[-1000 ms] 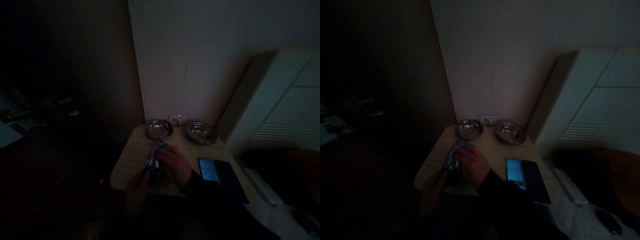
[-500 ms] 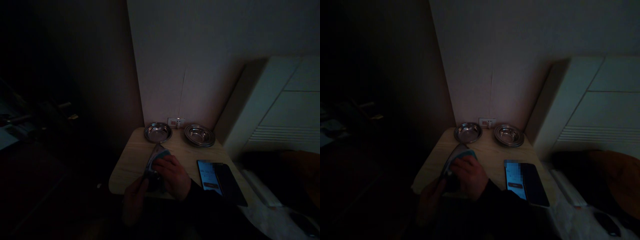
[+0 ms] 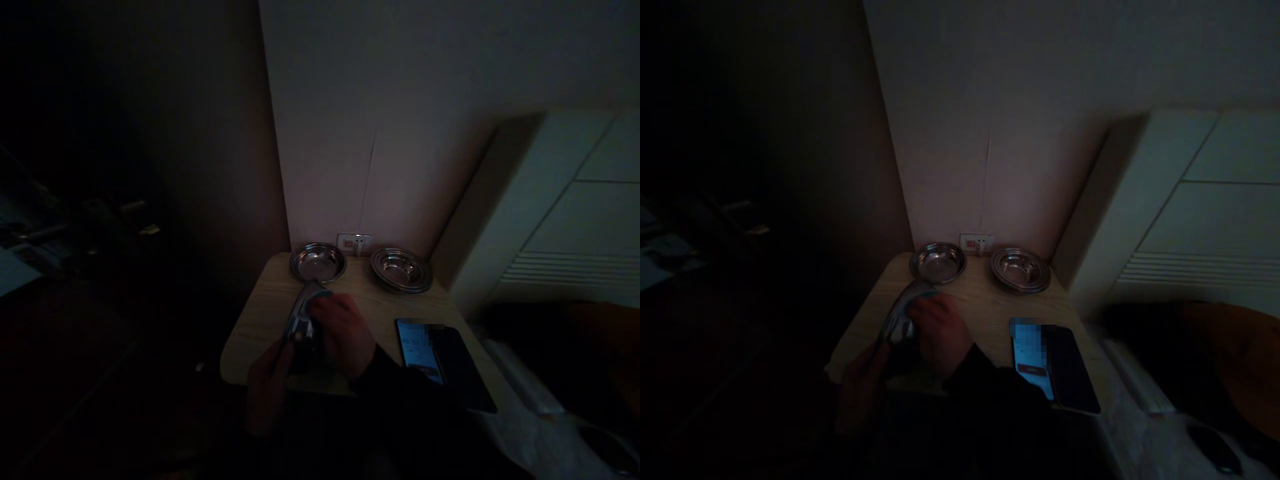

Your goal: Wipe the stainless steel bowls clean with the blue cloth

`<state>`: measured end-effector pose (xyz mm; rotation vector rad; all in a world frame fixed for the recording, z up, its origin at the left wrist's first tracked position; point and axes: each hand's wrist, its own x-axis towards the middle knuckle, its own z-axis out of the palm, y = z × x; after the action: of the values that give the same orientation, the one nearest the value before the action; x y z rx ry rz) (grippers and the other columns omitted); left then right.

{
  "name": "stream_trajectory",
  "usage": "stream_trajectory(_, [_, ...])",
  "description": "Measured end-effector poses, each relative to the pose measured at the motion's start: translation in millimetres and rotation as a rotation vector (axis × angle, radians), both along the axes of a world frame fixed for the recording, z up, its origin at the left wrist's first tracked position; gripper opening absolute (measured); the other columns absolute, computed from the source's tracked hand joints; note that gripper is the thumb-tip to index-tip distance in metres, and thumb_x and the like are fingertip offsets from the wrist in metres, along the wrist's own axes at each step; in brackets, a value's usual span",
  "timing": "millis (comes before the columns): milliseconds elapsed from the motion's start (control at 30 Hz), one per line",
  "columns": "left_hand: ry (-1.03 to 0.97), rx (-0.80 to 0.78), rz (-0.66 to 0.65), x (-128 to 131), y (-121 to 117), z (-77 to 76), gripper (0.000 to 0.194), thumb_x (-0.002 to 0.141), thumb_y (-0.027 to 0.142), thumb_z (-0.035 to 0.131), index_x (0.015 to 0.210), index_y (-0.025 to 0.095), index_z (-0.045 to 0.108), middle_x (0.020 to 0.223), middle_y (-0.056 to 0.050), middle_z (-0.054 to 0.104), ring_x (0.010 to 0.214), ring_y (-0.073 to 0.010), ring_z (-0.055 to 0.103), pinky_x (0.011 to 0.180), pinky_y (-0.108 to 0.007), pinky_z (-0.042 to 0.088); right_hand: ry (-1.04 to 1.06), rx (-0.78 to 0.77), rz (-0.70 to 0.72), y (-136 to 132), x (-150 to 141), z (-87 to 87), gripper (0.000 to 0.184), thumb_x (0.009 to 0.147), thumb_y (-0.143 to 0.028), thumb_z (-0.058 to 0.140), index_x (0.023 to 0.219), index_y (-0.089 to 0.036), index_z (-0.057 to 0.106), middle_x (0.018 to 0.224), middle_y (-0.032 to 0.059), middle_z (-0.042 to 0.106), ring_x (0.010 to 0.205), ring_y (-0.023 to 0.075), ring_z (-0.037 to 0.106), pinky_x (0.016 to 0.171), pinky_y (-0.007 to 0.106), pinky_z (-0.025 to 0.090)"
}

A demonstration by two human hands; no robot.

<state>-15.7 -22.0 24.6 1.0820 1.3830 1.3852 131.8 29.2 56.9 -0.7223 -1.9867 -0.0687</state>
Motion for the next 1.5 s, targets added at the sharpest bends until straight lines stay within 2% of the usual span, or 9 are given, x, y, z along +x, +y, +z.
stream_trajectory(100, [0.004,0.022,-0.036,-1,-2,-1.0,0.046,0.069,0.050,0.057,0.091,0.011,0.068,0.084,-0.008,0.069,0.080,-0.0219,0.062,0.071,-0.030,0.050,-0.049,0.041,0.101,7,2,-1.7,0.032,0.076,-0.005,0.041,0.097,-0.017,0.063,0.100,0.0067,0.066,0.091,0.0185,0.055,0.084,0.035,0.047])
stream_trajectory(200, [0.017,-0.020,-0.021,-1,-5,-2.7,0.045,0.068,0.050,0.059,0.091,0.012,0.069,0.088,-0.009,0.070,0.087,-0.0241,0.062,0.077,-0.031,0.049,0.074,-0.073,-0.076,9,5,-4.6,0.038,0.074,-0.004,0.036,0.099,-0.017,0.062,0.095,0.0075,0.067,0.085,0.0187,0.057,0.076,0.035,0.049])
stream_trajectory(367, [0.023,-0.037,0.010,-1,-6,-1.4,0.046,0.066,0.051,0.059,0.087,0.012,0.069,0.086,-0.009,0.070,0.084,-0.0249,0.063,0.077,-0.033,0.049,0.067,-0.082,0.086,-2,2,-8.2,0.035,0.078,-0.007,0.040,0.101,-0.021,0.062,0.103,0.0050,0.065,0.094,0.0187,0.054,0.083,0.037,0.047])
stream_trajectory(533, [-0.065,-0.021,0.016,-2,-4,-2.4,0.043,0.067,0.049,0.059,0.087,0.012,0.068,0.085,-0.009,0.070,0.084,-0.0239,0.062,0.074,-0.030,0.050,0.219,-0.190,-0.026,-3,-8,-7.3,0.038,0.074,-0.004,0.039,0.098,-0.019,0.063,0.098,0.0065,0.066,0.092,0.0188,0.055,0.080,0.036,0.047])
stream_trajectory(667, [-0.084,-0.013,0.028,-1,-3,-3.2,0.044,0.067,0.051,0.058,0.085,0.012,0.068,0.085,-0.009,0.069,0.081,-0.0226,0.062,0.072,-0.030,0.049,0.202,-0.153,0.205,-2,-12,-9.0,0.037,0.073,-0.004,0.042,0.094,-0.021,0.066,0.100,0.0036,0.067,0.091,0.0175,0.056,0.084,0.036,0.044])
stream_trajectory(833, [-0.061,-0.086,0.107,2,-5,7.6,0.051,0.059,0.057,0.061,0.081,0.011,0.066,0.087,-0.010,0.069,0.083,-0.0247,0.062,0.071,-0.030,0.049,0.693,-0.710,0.065,34,6,-19.5,0.030,0.059,-0.009,0.050,0.076,-0.023,0.069,0.083,0.0001,0.070,0.086,0.0193,0.058,0.086,0.035,0.041])
stream_trajectory(1100, [0.099,-0.110,0.176,-4,-6,7.2,0.055,0.058,0.060,0.059,0.087,0.014,0.067,0.094,-0.010,0.069,0.092,-0.0263,0.060,0.080,-0.033,0.047,1.078,-0.920,0.042,49,41,-41.1,0.008,0.060,-0.026,0.049,0.062,-0.020,0.054,0.049,-0.0048,0.053,0.043,0.0114,0.049,0.045,0.023,0.039])
stream_trajectory(1333, [0.161,-0.087,0.084,3,-9,8.8,0.048,0.063,0.057,0.056,0.085,0.015,0.068,0.091,-0.009,0.069,0.089,-0.0259,0.062,0.079,-0.033,0.048,1.131,-0.966,0.106,32,56,-33.9,0.018,0.058,-0.025,0.061,0.075,-0.020,0.056,0.062,-0.0038,0.060,0.054,0.0124,0.055,0.053,0.024,0.044])
stream_trajectory(1500, [0.151,-0.127,0.182,4,-9,13.6,0.047,0.062,0.056,0.057,0.085,0.016,0.066,0.092,-0.009,0.069,0.090,-0.0262,0.061,0.082,-0.035,0.047,0.951,-0.852,0.068,31,71,-35.9,0.010,0.062,-0.022,0.063,0.071,-0.020,0.058,0.072,-0.0018,0.064,0.071,0.0152,0.059,0.067,0.027,0.046])
